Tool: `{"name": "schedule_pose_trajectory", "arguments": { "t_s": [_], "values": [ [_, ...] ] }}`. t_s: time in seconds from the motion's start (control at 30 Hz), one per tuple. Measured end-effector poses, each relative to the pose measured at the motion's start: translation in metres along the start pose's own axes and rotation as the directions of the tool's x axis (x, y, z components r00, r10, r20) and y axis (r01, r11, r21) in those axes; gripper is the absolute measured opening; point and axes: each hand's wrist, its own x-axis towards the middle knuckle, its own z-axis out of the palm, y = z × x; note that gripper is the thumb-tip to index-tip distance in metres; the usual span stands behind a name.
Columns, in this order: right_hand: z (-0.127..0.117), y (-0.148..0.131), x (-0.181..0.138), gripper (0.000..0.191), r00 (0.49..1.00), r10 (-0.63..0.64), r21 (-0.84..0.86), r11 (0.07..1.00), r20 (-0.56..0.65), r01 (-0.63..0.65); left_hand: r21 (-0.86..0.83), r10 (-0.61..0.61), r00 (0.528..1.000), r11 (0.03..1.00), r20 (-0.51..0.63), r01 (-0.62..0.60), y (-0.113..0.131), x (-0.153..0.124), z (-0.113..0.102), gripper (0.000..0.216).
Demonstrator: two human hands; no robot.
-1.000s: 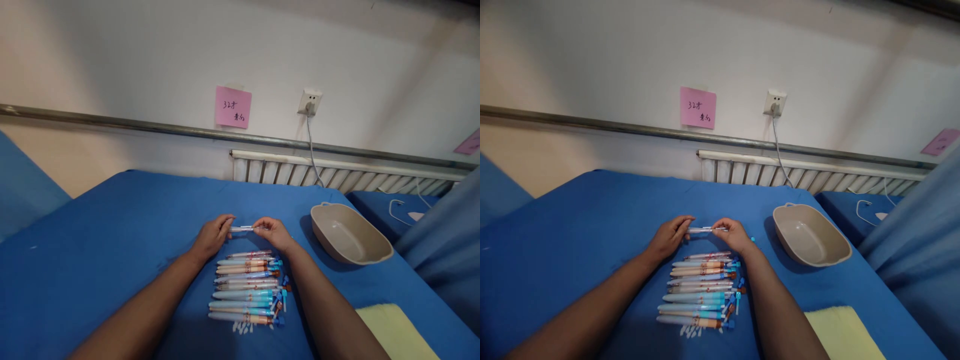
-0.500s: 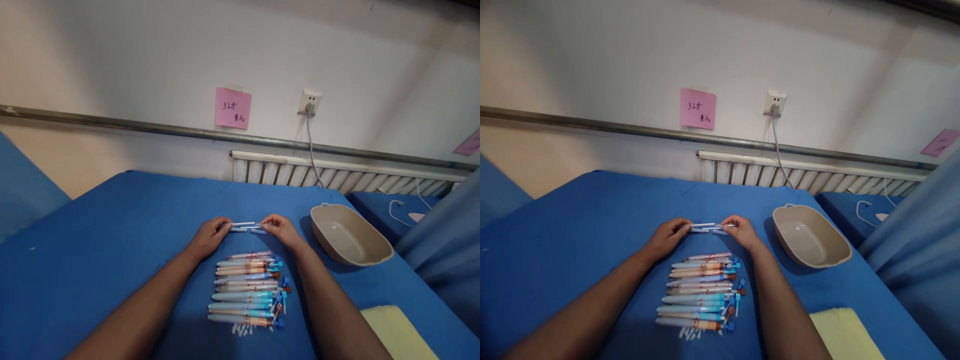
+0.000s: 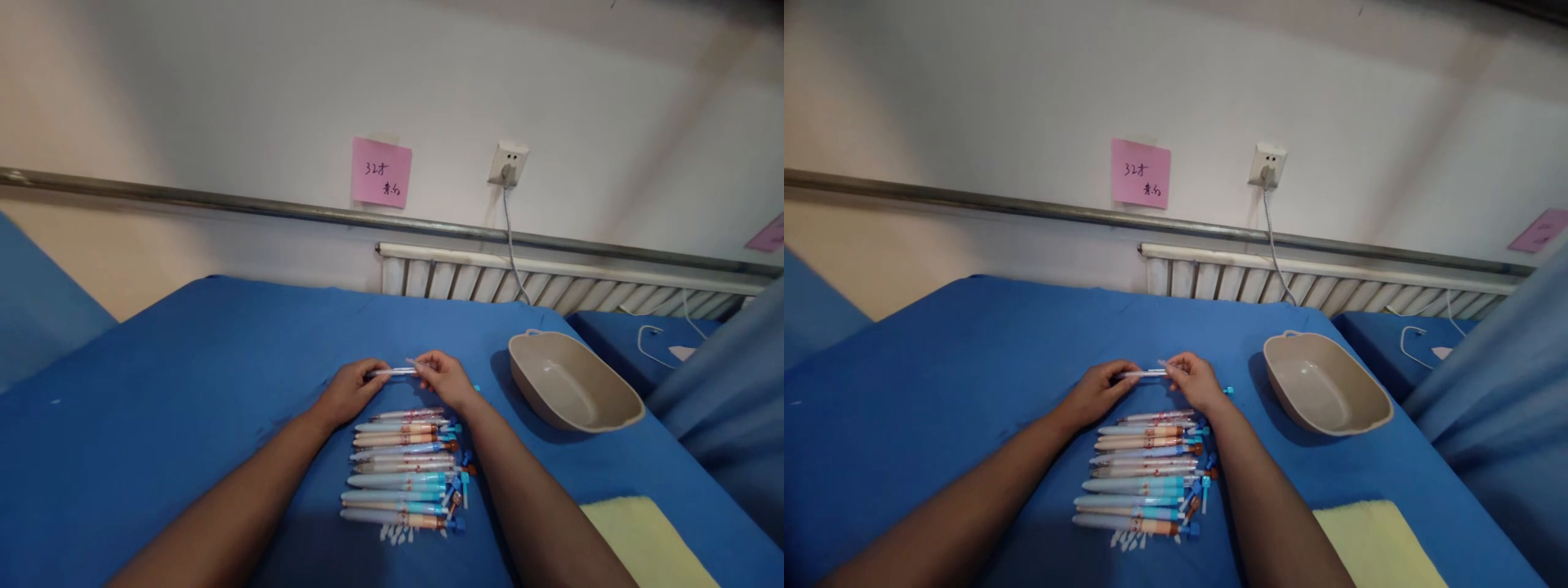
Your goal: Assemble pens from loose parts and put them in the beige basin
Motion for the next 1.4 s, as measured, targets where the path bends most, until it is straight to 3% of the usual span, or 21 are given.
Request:
{"name": "schedule_pose_trajectory", "arguments": {
  "t_s": [0.17, 0.33, 0.5, 0.67, 1.0, 1.23, 1.4],
  "values": [
    [0.0, 0.005, 0.003, 0.036, 0.999, -0.006, -0.019, 1.0, -0.038, 0.005, -0.051, -0.008, 1.0, 0.999, 0.024, 0.009, -0.005, 0.001, 0.001, 0.033],
    [-0.02, 0.009, 0.007, 0.032, 0.991, -0.039, -0.06, 0.998, -0.124, 0.032, -0.004, -0.031, 0.999, 1.0, -0.025, 0.031, -0.015, 0.003, -0.011, 0.032],
    [-0.035, 0.017, 0.009, 0.03, 0.992, -0.042, -0.094, 0.995, -0.116, 0.031, 0.072, -0.033, 0.998, 0.997, -0.059, 0.037, -0.025, 0.005, -0.021, 0.03],
    [-0.035, 0.027, 0.01, 0.025, 0.992, -0.047, -0.242, 0.97, -0.116, 0.018, 0.165, 0.05, 0.996, 0.986, -0.071, -0.038, -0.031, 0.008, -0.023, 0.025],
    [-0.024, 0.024, 0.005, 0.019, 0.989, -0.108, -0.423, 0.904, -0.103, 0.055, 0.278, 0.051, 0.998, 0.96, -0.023, -0.043, -0.035, 0.009, -0.018, 0.02],
    [-0.026, 0.005, -0.001, 0.012, 0.957, -0.289, -0.574, 0.783, 0.004, 0.239, 0.259, 0.103, 0.994, 0.961, -0.026, -0.093, -0.029, 0.007, -0.017, 0.019],
    [-0.019, -0.003, -0.008, 0.008, 0.928, -0.311, -0.593, 0.716, 0.203, 0.37, 0.305, 0.225, 0.971, 0.922, 0.081, -0.239, -0.023, 0.005, -0.013, 0.019]
  ]
}}
